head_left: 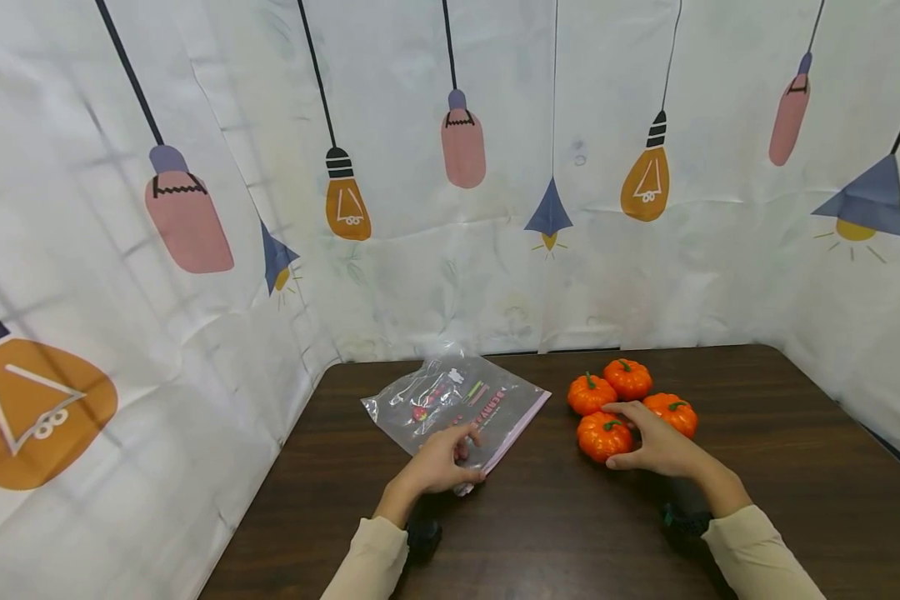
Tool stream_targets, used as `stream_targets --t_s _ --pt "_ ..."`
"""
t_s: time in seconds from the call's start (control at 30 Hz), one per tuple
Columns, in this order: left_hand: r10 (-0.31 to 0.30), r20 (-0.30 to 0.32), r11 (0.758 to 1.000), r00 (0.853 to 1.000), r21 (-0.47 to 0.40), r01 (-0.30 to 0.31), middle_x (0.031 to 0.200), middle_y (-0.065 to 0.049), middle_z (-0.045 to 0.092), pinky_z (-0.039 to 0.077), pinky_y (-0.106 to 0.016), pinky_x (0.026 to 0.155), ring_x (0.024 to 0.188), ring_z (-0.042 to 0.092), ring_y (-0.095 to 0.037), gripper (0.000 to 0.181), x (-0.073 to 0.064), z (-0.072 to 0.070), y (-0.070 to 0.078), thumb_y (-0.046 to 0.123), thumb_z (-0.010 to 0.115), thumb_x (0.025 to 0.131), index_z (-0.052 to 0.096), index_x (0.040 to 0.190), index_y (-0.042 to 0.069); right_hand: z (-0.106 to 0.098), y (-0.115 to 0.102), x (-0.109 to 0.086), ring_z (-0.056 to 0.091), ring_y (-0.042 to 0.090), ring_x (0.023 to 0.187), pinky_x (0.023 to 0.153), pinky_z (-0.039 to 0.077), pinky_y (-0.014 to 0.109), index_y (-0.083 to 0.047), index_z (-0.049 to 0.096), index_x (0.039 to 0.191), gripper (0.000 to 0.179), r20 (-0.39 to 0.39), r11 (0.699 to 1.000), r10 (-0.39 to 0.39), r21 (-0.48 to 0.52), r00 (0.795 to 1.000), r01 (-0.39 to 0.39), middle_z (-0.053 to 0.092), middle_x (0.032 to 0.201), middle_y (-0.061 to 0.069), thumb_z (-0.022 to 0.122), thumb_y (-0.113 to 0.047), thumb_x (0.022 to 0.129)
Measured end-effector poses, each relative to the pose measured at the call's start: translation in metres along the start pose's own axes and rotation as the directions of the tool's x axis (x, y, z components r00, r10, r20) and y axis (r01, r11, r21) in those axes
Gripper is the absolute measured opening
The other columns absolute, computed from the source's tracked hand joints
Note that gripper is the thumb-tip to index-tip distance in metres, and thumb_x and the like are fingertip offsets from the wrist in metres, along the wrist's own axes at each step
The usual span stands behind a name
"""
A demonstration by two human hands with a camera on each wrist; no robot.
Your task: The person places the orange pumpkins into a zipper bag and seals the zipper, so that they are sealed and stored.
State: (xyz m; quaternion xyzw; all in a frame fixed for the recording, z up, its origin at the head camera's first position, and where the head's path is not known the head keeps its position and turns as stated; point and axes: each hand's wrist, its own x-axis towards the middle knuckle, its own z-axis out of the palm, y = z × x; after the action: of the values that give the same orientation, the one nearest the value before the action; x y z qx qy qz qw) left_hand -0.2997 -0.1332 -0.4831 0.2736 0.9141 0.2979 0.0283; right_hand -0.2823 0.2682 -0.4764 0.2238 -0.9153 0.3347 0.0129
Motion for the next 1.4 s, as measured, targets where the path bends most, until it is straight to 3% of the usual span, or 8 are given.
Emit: stream_targets --t_s 0.3,0.53,0.73,0.9,1.17,1.4 --pt "0.038 -0.015 0.999 0.999 -0.024 -0.038 0.089 -0.007 0.066 0.045 -0.026 0.069 0.080 0.058 -0.018 0.019 0.0001 0.0013 -0.0015 0.018 0.081 0.081 0.068 0.095 0.013 0.0000 0.0002 -0.0001 0.056 0.035 0.119 0.097 0.049 0.056 -0.006 0.049 0.145 0.082 0.010 1.000 0.006 -0.005 1.000 -0.006 0.051 0.138 0.021 0.086 -0.041 0.080" --pt "-0.008 -0.028 1.000 1.000 0.011 0.008 0.088 -0.001 0.066 0.046 -0.026 0.071 0.082 0.059 -0.014 0.005 0.0008 0.0010 0.0044 0.016 0.081 0.081 0.078 0.085 0.016 -0.0001 0.0000 -0.0010 0.054 0.042 0.125 0.101 0.046 0.063 -0.005 0.048 0.145 0.083 0.009 1.000 0.002 0.002 1.000 -0.002 0.050 0.142 0.025 0.086 -0.040 0.080" --pt "-0.005 -0.043 1.000 0.999 0.009 0.005 0.085 0.002 0.066 0.046 -0.024 0.070 0.080 0.058 -0.011 0.006 0.0010 0.0030 0.0035 0.011 0.081 0.080 0.079 0.083 0.016 -0.0004 0.0002 -0.0017 0.045 0.051 0.136 0.106 0.038 0.071 -0.005 0.048 0.146 0.084 0.012 1.000 -0.002 0.005 1.000 0.001 0.047 0.147 0.027 0.086 -0.039 0.080" --pt "0.031 -0.047 1.000 0.998 0.007 -0.031 0.082 0.003 0.067 0.046 -0.023 0.071 0.079 0.057 -0.008 0.005 0.0015 0.0032 0.0009 0.007 0.079 0.082 0.076 0.081 0.012 0.0004 0.0011 -0.0022 0.044 0.051 0.136 0.107 0.037 0.071 -0.005 0.047 0.146 0.083 0.015 1.000 0.001 0.020 1.000 -0.002 0.046 0.148 0.027 0.086 -0.038 0.081" --pt "0.026 -0.043 1.000 0.999 0.008 -0.025 0.074 0.008 0.060 0.044 -0.020 0.064 0.068 0.049 -0.001 0.011 0.0010 0.0005 -0.0008 0.004 0.071 0.084 0.069 0.079 0.014 0.0010 -0.0017 -0.0019 0.043 0.052 0.137 0.107 0.036 0.073 -0.004 0.047 0.146 0.082 0.025 1.000 0.005 0.024 1.000 -0.005 0.046 0.149 0.027 0.085 -0.038 0.082" --pt "0.018 -0.154 0.999 0.988 0.043 -0.012 0.064 0.008 0.058 0.042 -0.018 0.056 0.059 0.047 0.000 0.013 0.0018 -0.0006 0.0034 0.002 0.070 0.075 0.065 0.071 0.014 0.0006 -0.0064 -0.0020 0.042 0.053 0.138 0.108 0.035 0.073 -0.004 0.047 0.146 0.082 0.030 1.000 0.016 0.026 0.999 -0.017 0.046 0.149 0.027 0.085 -0.038 0.082"
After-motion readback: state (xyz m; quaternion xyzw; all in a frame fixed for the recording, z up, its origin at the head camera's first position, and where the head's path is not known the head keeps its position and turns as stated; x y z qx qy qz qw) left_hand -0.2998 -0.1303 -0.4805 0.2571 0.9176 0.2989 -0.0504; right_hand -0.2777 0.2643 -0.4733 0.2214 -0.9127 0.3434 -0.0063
